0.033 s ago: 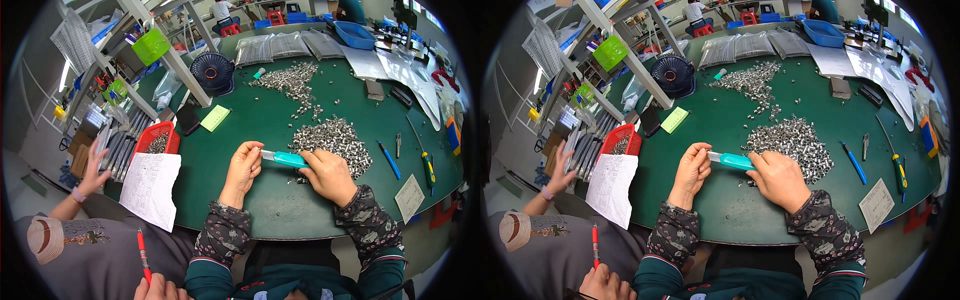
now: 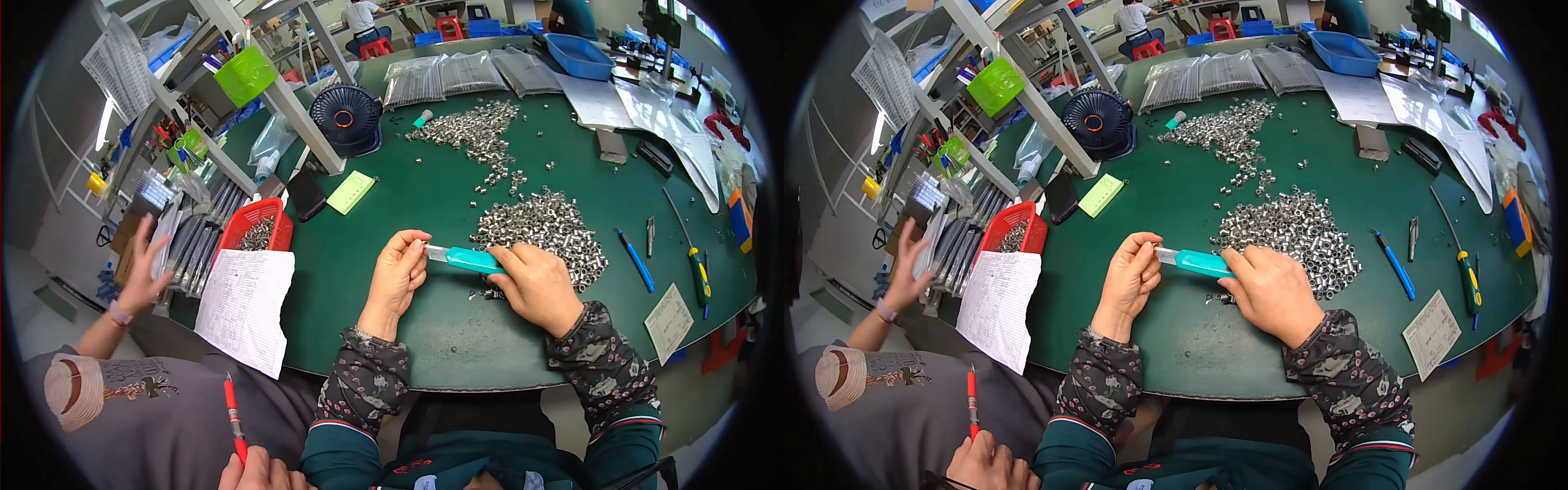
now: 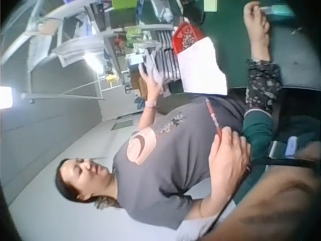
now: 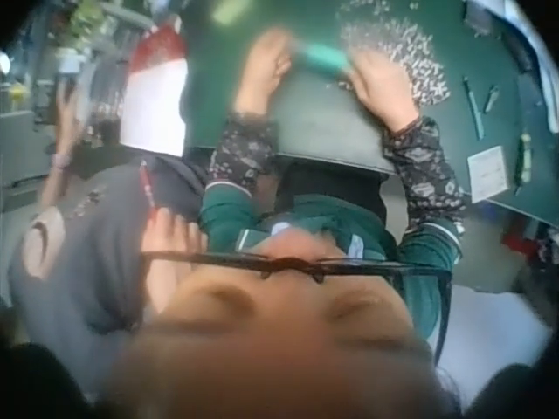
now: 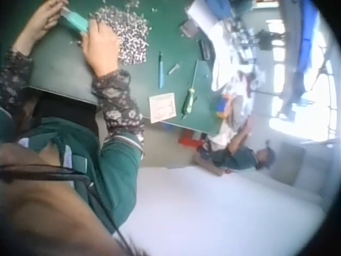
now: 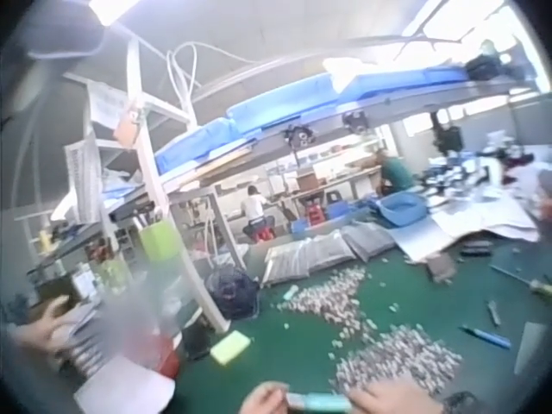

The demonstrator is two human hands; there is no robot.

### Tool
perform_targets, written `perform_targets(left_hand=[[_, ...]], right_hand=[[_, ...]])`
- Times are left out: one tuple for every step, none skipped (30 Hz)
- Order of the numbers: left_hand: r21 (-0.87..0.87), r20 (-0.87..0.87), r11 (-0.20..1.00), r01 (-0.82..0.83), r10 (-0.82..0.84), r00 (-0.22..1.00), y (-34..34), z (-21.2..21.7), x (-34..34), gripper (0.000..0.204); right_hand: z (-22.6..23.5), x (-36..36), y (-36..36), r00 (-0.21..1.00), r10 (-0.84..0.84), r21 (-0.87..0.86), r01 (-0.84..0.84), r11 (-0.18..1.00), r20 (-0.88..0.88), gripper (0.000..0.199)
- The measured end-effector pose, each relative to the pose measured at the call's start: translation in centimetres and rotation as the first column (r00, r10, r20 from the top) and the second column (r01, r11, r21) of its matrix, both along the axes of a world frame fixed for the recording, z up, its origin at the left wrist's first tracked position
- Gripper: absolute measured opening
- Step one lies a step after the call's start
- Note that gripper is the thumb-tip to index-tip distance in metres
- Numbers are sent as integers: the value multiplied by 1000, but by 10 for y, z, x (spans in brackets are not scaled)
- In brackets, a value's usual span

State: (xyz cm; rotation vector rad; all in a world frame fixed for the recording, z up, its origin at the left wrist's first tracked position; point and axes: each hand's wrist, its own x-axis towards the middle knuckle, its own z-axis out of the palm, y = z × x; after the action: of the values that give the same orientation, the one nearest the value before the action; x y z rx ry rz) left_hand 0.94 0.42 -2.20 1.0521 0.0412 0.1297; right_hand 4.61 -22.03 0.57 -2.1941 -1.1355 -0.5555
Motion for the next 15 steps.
perform_targets(left_hand=[[43,17,999,2,-3,1000,-1,0,0,12],[40,12,999,6,-6,1000,-1,0,0,12],[94,22,996,-8,6,1000,-1,0,0,12],[146,31,989,-21,16,999,-1,-1,0,12],[139,41,990,-38,32,999,-3,1,0,11],[136,34,990,-34,29,999,-3,1,0,11],[117,4,991,-62,62,998,-2,2,2,12],[98,-35,991,-90,94,995,-2,2,2,13],[16,-17,999,-42,42,999,-1,3,3,14],[-76,-39,997,11,-14,999,-2,4,2,11],[-103,-49,991,91,-96,994,0,5,1,8],[-131,-56,977,169,-178,982,0,5,0,6],[-139,-71,975,172,-183,980,-4,5,0,6],[210,-124,967,143,-119,985,-9,8,0,6],[535,-150,837,117,-42,988,-13,8,-1,7]], right_hand=[[-1,0,0,1000,-2,-2,2,1000,-4,27],[-2,1,-1,1000,4,3,-3,1000,-17,27],[-3,2,-2,999,9,7,-9,1000,-32,28],[-2,2,-2,999,6,4,-5,1000,-39,28],[1,1,-2,1000,-3,65,4,998,-6,28],[4,1,-2,1000,-15,125,11,992,26,28],[5,5,-2,1000,-17,206,14,978,15,29],[8,5,-5,998,-57,224,51,973,19,29],[9,8,-6,997,-77,245,68,967,28,29],[9,10,-7,994,-99,264,86,961,36,29],[9,10,-8,993,-116,255,106,961,28,29],[8,13,-8,992,-122,264,108,958,35,28],[8,14,-8,991,-128,256,115,960,33,28],[10,14,-8,991,-131,250,118,961,38,28],[10,13,-8,991,-133,247,121,961,31,28]])
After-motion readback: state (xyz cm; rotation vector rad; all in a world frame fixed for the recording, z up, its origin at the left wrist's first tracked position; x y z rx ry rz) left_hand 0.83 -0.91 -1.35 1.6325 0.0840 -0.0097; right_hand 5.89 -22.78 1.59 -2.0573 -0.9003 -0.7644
